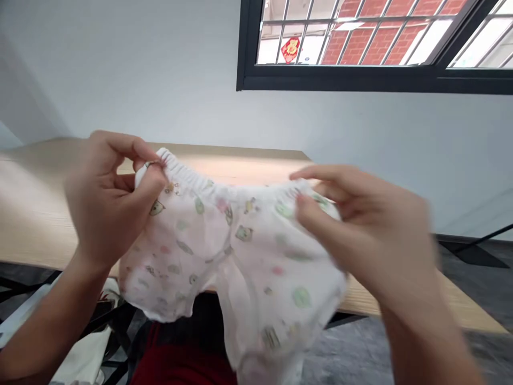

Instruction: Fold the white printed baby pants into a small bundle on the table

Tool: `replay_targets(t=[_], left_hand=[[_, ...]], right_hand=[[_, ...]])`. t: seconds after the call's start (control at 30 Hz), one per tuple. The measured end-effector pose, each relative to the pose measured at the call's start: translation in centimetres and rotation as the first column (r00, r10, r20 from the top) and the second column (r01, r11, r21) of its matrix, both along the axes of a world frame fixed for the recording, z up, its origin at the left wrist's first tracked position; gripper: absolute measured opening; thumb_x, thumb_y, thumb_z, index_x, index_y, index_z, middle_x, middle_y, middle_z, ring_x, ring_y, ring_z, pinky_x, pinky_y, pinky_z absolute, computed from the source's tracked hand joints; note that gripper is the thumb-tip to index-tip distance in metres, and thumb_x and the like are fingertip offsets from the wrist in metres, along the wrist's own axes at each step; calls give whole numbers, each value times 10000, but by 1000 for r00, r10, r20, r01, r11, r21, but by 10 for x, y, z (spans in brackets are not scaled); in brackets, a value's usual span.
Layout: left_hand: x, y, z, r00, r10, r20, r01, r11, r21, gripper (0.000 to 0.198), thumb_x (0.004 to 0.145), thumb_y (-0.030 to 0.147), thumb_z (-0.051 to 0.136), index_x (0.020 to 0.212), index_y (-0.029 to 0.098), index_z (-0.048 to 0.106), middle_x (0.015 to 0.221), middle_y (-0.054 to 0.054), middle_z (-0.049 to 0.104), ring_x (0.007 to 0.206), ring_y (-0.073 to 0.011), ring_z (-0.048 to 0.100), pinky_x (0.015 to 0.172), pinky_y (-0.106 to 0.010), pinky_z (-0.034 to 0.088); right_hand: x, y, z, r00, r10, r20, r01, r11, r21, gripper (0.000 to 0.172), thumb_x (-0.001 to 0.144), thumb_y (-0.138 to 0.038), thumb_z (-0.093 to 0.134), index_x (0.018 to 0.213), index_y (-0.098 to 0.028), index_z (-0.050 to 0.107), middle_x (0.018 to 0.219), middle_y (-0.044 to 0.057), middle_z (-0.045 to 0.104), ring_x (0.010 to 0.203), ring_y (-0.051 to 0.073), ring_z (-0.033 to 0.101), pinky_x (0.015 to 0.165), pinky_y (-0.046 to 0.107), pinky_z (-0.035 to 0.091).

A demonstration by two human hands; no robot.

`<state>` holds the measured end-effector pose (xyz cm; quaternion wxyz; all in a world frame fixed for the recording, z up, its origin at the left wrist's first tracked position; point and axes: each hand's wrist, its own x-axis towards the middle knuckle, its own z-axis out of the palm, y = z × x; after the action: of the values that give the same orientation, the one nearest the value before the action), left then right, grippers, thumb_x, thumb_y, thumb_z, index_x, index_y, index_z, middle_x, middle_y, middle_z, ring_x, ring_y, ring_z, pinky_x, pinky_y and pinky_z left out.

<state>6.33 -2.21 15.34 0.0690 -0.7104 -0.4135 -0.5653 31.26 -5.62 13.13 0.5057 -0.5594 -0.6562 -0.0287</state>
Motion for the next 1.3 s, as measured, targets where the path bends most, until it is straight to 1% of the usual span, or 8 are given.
replay_targets(t=[0.13,0.3,0.57,0.8,0.9,1.0,1.17,1.3], left_hand=[[-23,54,-10,987,23,-159,-43,991,-123,180,877,174,475,1051,220,484,679,39,466,541,-98,444,511,-211,364],[-33,137,-39,957,-118,-264,15,932,-361,259,874,137,435,1119,218,454,608,46,442,503,-109,401,509,-222,313],[-21,204,-97,924,-70,-376,-112,890,-442,169,846,97,387,909,145,536,752,-44,514,709,-173,476,643,-261,343],[-19,160,-94,823,-185,-537,-133,856,-499,293,892,210,300,1070,158,526,1156,-108,488,1090,-256,404,916,-378,298],[-24,127,-94,731,-339,-592,-121,789,-602,305,871,174,295,1050,139,540,1136,-111,533,1029,-232,481,866,-331,373],[-32,71,-98,635,-423,-646,-181,732,-657,283,805,99,339,917,90,598,1062,-170,578,1026,-298,508,855,-390,406],[-52,-56,-101,451,-431,-781,-269,769,-580,426,730,0,332,1065,64,586,1233,-211,485,1161,-367,419,889,-494,411],[-46,-62,-80,417,-420,-806,-141,846,-514,393,834,71,308,1131,128,559,1218,-159,517,1095,-318,498,839,-442,461]], right_hand=[[-26,83,8,999,37,-37,-36,999,18,235,758,-266,552,961,-212,656,793,22,601,722,106,542,593,237,417],[-20,177,-32,975,218,48,-201,951,-236,272,765,-267,490,976,-185,641,831,28,621,780,138,541,764,309,418],[-31,235,-97,991,129,24,-116,946,-303,343,783,-228,405,1059,-128,582,891,77,598,761,151,522,718,287,413],[-66,203,-100,871,432,233,-369,889,-269,364,862,-221,319,1128,-178,562,1235,71,507,1132,195,441,999,381,315],[-102,184,-94,668,727,160,-627,666,-405,403,895,-229,249,1217,-225,491,1257,15,510,1162,130,439,1008,325,339],[-130,188,-101,499,847,181,-624,497,-603,435,924,-312,198,1256,-224,465,1334,19,444,1220,163,399,1040,384,300],[-144,223,-112,628,766,134,-510,535,-673,438,909,-336,285,1299,-206,437,1401,36,350,1330,244,227,1094,493,111],[-112,217,-92,681,726,-101,-599,471,-647,528,898,-489,222,1265,-208,479,1335,53,445,1182,219,459,1011,397,347]])
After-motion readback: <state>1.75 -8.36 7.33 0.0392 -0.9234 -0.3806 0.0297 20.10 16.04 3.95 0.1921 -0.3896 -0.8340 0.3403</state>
